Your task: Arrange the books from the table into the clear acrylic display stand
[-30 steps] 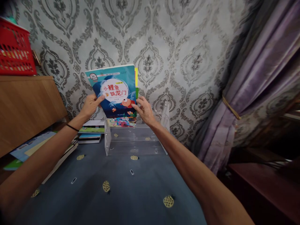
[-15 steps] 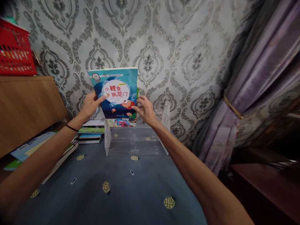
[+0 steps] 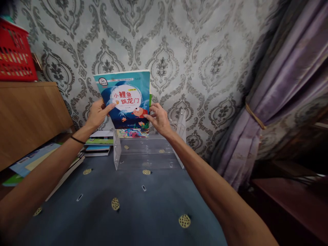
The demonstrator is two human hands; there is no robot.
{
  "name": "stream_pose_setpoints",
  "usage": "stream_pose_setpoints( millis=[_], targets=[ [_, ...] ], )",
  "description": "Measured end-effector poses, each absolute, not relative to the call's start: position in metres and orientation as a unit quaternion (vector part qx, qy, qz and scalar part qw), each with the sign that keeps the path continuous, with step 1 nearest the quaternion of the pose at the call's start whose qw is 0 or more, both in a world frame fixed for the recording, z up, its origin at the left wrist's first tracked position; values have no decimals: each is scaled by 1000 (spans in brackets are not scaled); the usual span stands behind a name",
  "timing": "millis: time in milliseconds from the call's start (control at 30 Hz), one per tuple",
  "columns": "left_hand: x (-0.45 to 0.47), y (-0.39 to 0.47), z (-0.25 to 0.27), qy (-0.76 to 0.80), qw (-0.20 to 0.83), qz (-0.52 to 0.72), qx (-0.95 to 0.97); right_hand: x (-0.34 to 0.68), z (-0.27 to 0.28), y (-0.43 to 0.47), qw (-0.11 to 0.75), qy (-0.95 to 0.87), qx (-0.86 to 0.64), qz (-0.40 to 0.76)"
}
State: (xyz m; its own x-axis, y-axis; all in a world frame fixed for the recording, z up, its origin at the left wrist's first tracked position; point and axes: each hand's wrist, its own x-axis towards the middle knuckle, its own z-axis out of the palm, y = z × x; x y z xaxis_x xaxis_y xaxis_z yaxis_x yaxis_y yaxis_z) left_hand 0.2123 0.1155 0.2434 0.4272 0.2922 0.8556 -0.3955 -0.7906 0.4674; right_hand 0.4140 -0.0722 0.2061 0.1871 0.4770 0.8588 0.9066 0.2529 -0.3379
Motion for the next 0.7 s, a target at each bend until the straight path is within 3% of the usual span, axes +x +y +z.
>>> stream_pose_setpoints(
  millis=[433,700],
  targets=[
    [214,119,245,-25,319,528,787,415,208,-68,530,-604,-569,-175],
    [212,130,243,-25,315,510,800,413,211,-76,498,-589,-591,-235]
  ],
)
